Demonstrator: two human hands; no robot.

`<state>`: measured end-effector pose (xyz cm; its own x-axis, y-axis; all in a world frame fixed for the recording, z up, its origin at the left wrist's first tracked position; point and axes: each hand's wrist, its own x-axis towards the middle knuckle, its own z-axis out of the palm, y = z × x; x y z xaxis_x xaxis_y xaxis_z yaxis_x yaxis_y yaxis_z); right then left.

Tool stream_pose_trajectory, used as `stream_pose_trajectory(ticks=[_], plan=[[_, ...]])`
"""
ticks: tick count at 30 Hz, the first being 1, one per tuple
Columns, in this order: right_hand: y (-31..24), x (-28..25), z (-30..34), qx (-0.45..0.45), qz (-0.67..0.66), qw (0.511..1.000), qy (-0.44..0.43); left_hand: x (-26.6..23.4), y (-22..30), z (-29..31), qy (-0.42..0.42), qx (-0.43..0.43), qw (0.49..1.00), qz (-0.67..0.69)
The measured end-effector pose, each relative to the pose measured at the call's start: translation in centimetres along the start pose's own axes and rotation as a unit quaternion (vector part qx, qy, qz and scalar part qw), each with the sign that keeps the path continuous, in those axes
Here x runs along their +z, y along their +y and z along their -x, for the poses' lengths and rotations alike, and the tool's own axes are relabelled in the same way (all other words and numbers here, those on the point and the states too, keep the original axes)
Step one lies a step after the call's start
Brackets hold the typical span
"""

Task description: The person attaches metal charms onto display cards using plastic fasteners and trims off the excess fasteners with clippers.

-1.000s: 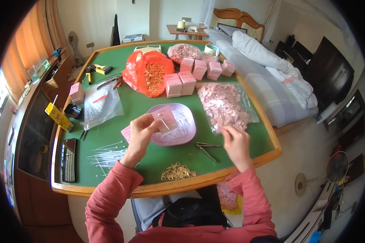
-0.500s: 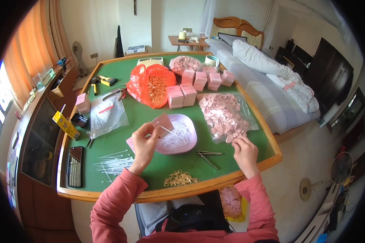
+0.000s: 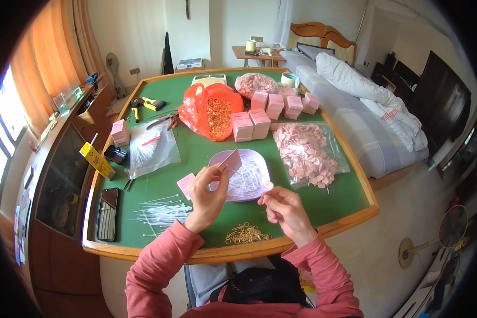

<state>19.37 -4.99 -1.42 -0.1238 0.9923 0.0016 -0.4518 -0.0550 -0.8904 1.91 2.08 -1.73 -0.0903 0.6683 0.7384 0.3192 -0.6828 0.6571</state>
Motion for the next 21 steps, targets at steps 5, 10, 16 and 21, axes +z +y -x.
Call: stream_pose_trajectory(ticks=[5,10,16,21], plan=[[0.1,0.1,0.1,0.006,-0.005,1.000,-0.009,-0.1,-0.2,0.0,-0.001,-0.003,1.000,-0.001],[0.2,0.1,0.2,0.017,-0.002,1.000,-0.009,-0.1,-0.3,-0.1,0.002,0.004,1.000,-0.012],[0.2,0.7,-0.1,0.001,0.011,1.000,0.004,-0.2,0.1,-0.1,0.003,0.028,0.999,-0.031],[0.7,2.1,-1.3,-0.109,0.246,0.960,0.077,0.1,0.4,0.2,-0.047,-0.069,0.996,0.028]])
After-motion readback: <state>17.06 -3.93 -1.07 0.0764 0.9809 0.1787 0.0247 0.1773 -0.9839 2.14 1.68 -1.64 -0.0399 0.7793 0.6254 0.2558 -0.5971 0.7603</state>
